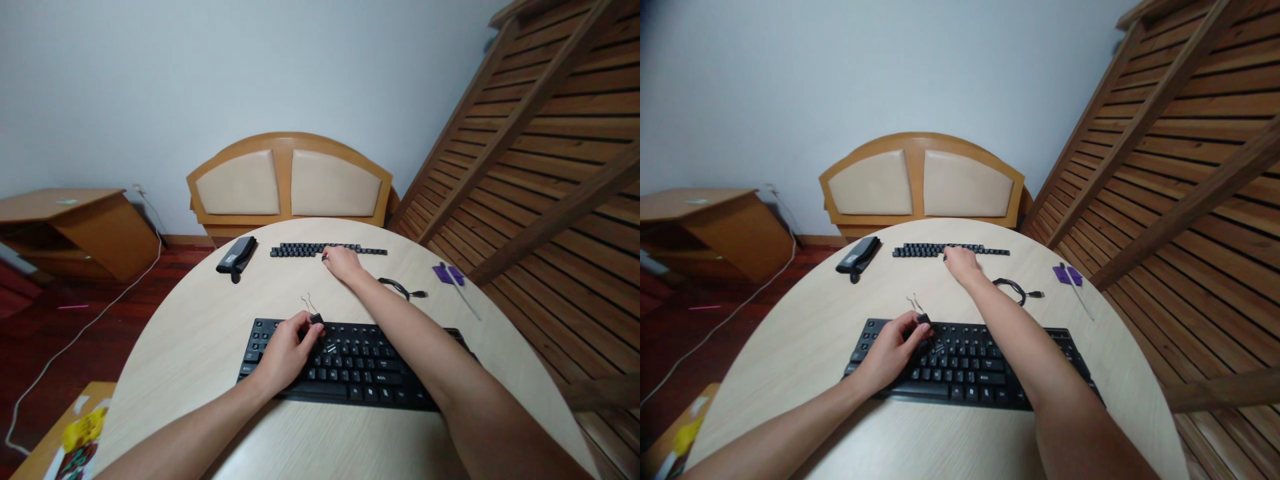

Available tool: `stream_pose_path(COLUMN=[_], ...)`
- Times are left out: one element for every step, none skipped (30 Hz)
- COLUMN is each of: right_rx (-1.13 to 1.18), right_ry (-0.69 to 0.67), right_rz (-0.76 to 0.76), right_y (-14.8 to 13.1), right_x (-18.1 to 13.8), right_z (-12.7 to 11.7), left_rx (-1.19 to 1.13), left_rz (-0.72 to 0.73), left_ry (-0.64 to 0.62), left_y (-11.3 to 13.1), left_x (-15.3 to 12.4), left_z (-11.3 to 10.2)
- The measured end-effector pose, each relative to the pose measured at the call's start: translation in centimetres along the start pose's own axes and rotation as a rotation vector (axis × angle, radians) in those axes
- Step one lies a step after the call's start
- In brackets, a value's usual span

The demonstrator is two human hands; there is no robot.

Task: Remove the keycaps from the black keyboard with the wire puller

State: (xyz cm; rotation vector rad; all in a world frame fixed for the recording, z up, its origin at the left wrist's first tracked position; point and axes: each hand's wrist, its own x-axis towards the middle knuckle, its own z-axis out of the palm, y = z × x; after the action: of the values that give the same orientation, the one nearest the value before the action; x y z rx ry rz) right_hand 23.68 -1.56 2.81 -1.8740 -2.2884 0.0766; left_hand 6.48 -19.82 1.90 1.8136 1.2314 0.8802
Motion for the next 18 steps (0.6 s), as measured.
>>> stream_pose_path(right_rx=[-0.004, -0.005, -0.005, -0.003, 0.0, 0.003, 0.007, 0.01, 0.014, 0.017, 0.021, 0.026, 0.031, 0.036, 0.041, 0.046, 0.051, 0.055], right_ry=[0.003, 0.008, 0.013, 0.018, 0.024, 0.031, 0.04, 0.051, 0.063, 0.075, 0.088, 0.1, 0.112, 0.123, 0.133, 0.141, 0.148, 0.153], right_rz=[0.006, 0.009, 0.008, 0.006, 0.003, -0.001, -0.004, -0.004, -0.001, 0.002, 0.006, 0.009, 0.011, 0.011, 0.011, 0.011, 0.012, 0.013], right_y=[-0.1, -0.2, -0.2, -0.3, -0.4, -0.4, -0.5, -0.6, -0.6, -0.6, -0.6, -0.7, -0.6, -0.6, -0.6, -0.6, -0.6, -0.6], right_x=[0.3, 0.6, 0.9, 1.0, 1.2, 1.3, 1.4, 1.5, 1.5, 1.5, 1.5, 1.5, 1.5, 1.5, 1.5, 1.5, 1.5, 1.6], right_z=[0.3, 0.6, 0.8, 1.1, 1.4, 1.6, 1.9, 2.1, 2.3, 2.6, 2.7, 2.9, 3.0, 3.1, 3.2, 3.3, 3.3, 3.3], left_rx=[-0.001, -0.002, -0.003, -0.003, -0.002, 0.001, 0.004, 0.007, 0.011, 0.016, 0.022, 0.028, 0.033, 0.036, 0.037, 0.036, 0.036, 0.037], left_rz=[-0.003, -0.006, -0.007, -0.007, -0.006, -0.005, -0.004, -0.004, -0.005, -0.006, -0.007, -0.009, -0.01, -0.011, -0.012, -0.013, -0.015, -0.017], left_ry=[0.0, 0.001, 0.005, 0.008, 0.01, 0.01, 0.01, 0.009, 0.008, 0.008, 0.008, 0.009, 0.009, 0.01, 0.01, 0.01, 0.011, 0.011], left_y=[0.0, 0.0, 0.0, 0.0, -0.1, -0.1, -0.1, -0.2, -0.2, -0.2, -0.1, -0.1, 0.0, 0.0, 0.0, 0.1, 0.1, 0.1], left_x=[0.0, 0.0, 0.0, 0.1, 0.1, 0.1, 0.1, 0.1, 0.1, 0.1, 0.0, 0.0, 0.0, 0.0, 0.0, 0.0, 0.0, 0.0], left_z=[0.0, 0.0, 0.0, 0.0, 0.1, 0.1, 0.1, 0.1, 0.1, 0.1, 0.1, 0.1, 0.0, 0.0, 0.0, 0.0, 0.0, 0.0])
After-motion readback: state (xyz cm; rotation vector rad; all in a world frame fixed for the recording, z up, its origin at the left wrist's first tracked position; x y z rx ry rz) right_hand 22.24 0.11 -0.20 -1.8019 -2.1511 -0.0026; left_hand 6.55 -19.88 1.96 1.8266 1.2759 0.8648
